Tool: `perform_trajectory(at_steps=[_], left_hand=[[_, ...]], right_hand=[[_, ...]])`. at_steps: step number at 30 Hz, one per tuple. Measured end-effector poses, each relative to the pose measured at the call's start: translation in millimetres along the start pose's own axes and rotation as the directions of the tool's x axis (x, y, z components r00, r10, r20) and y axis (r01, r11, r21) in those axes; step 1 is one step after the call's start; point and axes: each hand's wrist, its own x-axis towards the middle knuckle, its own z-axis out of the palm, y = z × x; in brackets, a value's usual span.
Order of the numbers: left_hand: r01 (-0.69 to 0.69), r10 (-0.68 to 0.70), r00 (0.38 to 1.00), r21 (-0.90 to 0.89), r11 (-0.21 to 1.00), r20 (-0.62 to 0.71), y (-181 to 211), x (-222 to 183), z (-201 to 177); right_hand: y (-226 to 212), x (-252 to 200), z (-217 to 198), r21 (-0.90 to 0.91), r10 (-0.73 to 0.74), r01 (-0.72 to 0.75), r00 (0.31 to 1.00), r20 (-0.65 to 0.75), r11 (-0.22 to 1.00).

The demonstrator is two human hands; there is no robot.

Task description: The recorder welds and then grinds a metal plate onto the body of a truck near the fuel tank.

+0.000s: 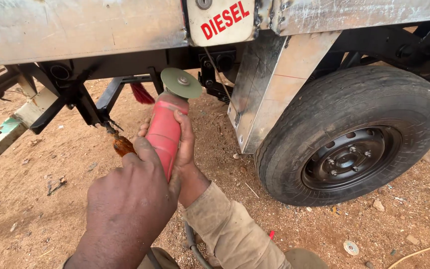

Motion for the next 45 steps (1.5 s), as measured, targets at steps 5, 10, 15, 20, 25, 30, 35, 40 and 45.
perform_trajectory(at_steps=[5, 10, 15, 20, 25, 30, 35, 40, 45], left_hand=[[-0.012, 0.022, 0.995, -0.101, 0.995, 0.098, -9, 5, 2], [-0.096, 0.075, 0.978, -0.100, 0.990, -0.196, -12, 10, 0], [-0.134, 0.113, 0.955, -0.060, 0.989, -0.275, -11, 13, 0], [-0.145, 0.127, 0.950, -0.044, 0.988, -0.286, -6, 15, 0], [-0.137, 0.126, 0.950, -0.020, 0.990, -0.287, 2, 15, -5], [-0.114, 0.144, 0.940, 0.111, 0.987, -0.310, 7, 13, -7], [-0.096, 0.161, 0.928, 0.203, 0.974, -0.336, 11, 11, -7], [-0.097, 0.172, 0.929, 0.232, 0.968, -0.329, 14, 8, -7], [-0.097, 0.180, 0.911, 0.232, 0.968, -0.370, 11, 9, -4]], right_hand=[[-6, 6, -1, 0.007, -0.016, 0.016, 0.999, -0.039, 1.000], [-15, 19, 7, -0.015, -0.081, 0.080, 0.996, -0.041, 0.997], [-18, 18, 18, 0.060, -0.092, 0.092, 0.996, -0.013, 0.994], [-22, 17, 18, 0.083, -0.110, 0.108, 0.994, 0.025, 0.991], [-22, 16, 15, 0.122, -0.073, 0.068, 0.997, 0.033, 0.990], [-19, 17, 13, 0.297, 0.019, -0.058, 0.991, 0.134, 0.953], [-13, 19, 13, 0.442, 0.040, -0.132, 0.976, 0.212, 0.887], [-8, 25, 8, 0.499, 0.034, -0.184, 0.955, 0.295, 0.847], [-12, 21, 10, 0.528, 0.036, -0.171, 0.966, 0.257, 0.832]])
